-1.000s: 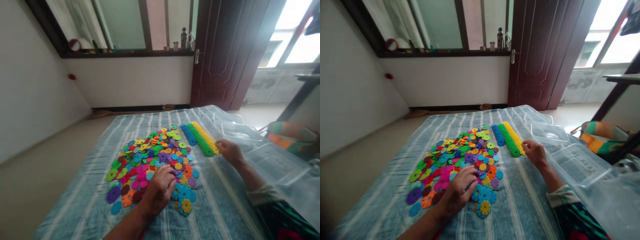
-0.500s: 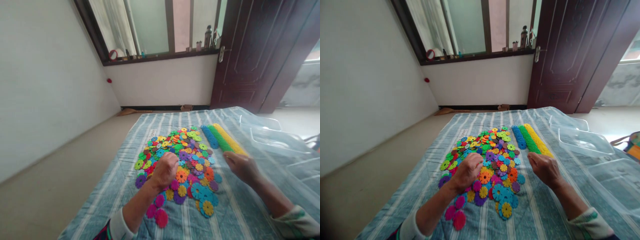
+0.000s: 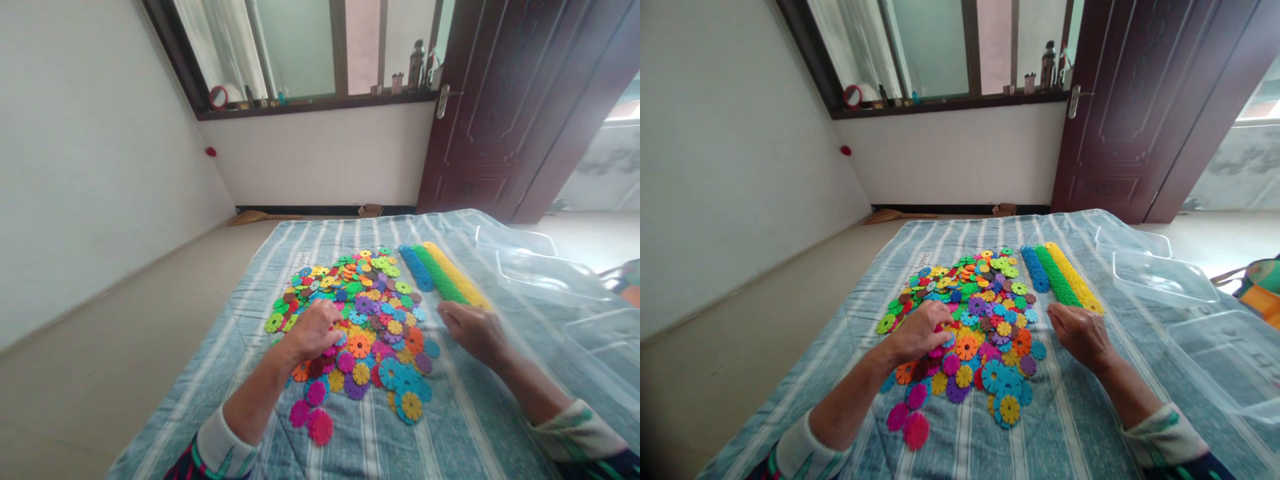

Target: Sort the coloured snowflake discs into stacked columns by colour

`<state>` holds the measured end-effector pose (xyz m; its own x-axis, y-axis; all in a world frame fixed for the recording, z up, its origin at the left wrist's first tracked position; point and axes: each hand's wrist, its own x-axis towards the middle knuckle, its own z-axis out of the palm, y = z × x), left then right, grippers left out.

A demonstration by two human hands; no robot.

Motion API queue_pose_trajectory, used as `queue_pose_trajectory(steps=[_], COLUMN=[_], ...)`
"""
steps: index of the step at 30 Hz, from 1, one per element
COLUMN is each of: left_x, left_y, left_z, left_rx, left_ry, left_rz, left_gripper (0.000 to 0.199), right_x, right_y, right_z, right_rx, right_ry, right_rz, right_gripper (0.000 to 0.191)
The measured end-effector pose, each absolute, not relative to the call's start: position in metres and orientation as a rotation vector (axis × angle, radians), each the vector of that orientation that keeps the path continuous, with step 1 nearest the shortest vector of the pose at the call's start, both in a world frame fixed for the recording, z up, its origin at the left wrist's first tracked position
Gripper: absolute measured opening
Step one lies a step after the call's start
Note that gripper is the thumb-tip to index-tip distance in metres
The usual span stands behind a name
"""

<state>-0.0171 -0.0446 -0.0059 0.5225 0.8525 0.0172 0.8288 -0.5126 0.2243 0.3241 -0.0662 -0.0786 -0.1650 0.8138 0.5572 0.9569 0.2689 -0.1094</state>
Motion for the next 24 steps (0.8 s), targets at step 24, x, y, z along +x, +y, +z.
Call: queue_pose_trajectory(steps=[24], left_x=[-0.014], left_y=[-0.048], left_z=[-0.009], left_rx=[2.600], left_ry=[1.359], left_rz=[0.253], left_gripper=[0.004], right_x=[0.323], right_y=[-0.068], right_z=[-0.076], right_rx=[-1.644], right_ry=[-2.041], right_rz=[-0.328], right_gripper=[0.040])
